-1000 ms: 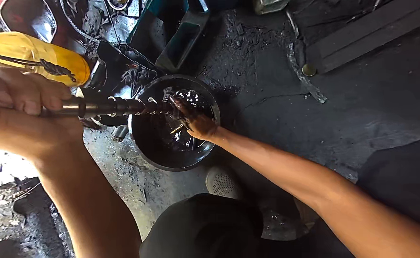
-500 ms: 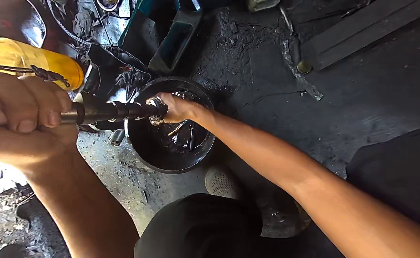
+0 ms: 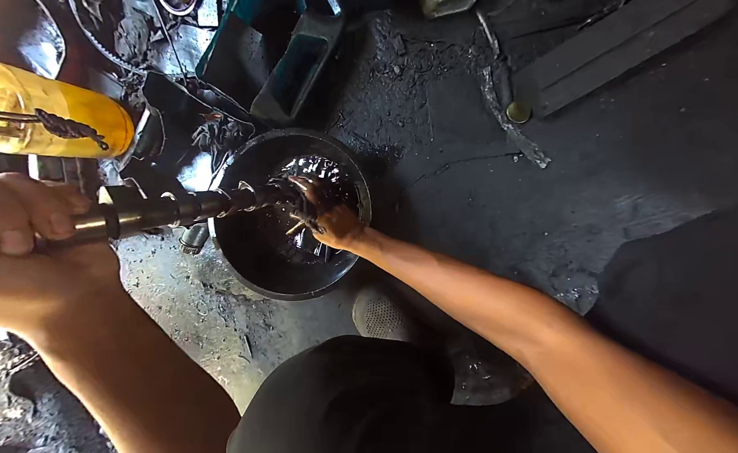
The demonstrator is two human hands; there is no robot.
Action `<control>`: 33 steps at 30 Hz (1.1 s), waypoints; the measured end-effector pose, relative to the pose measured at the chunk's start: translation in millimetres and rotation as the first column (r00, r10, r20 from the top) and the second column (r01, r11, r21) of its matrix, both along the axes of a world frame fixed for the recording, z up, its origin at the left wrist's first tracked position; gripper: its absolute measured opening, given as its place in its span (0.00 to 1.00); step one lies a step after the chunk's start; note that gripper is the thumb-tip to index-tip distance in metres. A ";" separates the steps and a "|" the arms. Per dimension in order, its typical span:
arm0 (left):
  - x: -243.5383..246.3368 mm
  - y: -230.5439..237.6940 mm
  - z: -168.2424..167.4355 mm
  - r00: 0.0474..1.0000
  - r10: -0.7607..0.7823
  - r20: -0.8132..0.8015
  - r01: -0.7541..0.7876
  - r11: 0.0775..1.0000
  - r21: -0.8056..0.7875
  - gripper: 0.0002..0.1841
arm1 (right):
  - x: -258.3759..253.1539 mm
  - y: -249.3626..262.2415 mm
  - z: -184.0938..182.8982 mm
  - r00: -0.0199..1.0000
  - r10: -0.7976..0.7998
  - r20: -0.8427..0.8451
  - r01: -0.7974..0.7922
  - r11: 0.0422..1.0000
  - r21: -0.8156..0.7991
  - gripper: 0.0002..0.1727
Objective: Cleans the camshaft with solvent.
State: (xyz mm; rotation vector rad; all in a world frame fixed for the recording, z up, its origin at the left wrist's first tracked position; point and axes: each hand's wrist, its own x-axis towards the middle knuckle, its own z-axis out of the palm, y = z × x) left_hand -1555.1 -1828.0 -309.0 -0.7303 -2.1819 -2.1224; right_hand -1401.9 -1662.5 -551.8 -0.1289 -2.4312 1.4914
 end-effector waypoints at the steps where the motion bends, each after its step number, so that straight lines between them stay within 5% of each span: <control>1: -1.2 -2.8 -1.9 1.000 -0.019 -0.014 0.019 1.000 -0.016 0.20 | -3.4 -3.3 4.6 1.000 0.001 0.003 -0.001 1.000 -0.004 0.40; 6: -5.8 6.5 0.0 0.986 -0.166 -0.036 0.163 0.985 -0.060 0.18 | -47.8 7.1 25.2 0.998 0.032 0.046 -0.019 0.964 -0.265 0.28; 10: -10.5 17.6 -0.5 0.964 -0.262 -0.053 0.260 0.965 -0.039 0.18 | -73.5 49.4 28.2 0.858 0.502 0.109 -0.447 0.833 -0.325 0.20; 12: -7.7 31.2 2.2 0.962 -0.269 -0.051 0.268 0.963 -0.032 0.18 | -77.3 57.3 32.4 0.813 0.568 0.126 -0.506 0.797 -0.328 0.20; 18: 4.1 60.2 8.4 0.993 -0.103 -0.056 0.101 0.994 -0.029 0.21 | -41.4 23.2 14.2 0.993 0.118 0.023 -0.116 0.990 -0.078 0.30; 23: -5.7 44.5 2.7 0.997 -0.059 -0.055 0.054 0.994 -0.095 0.16 | -24.4 34.2 5.7 0.984 0.165 -0.066 -0.162 0.985 0.052 0.31; 27: -13.9 40.4 0.0 0.997 -0.071 -0.015 0.070 0.995 -0.068 0.17 | -17.5 49.4 5.7 0.990 0.143 0.016 -0.140 0.981 -0.136 0.31; 33: -26.2 22.6 -3.2 0.979 -0.205 -0.003 0.202 0.969 -0.141 0.12 | -27.3 19.6 10.0 0.910 -0.356 0.213 0.413 0.731 -0.543 0.17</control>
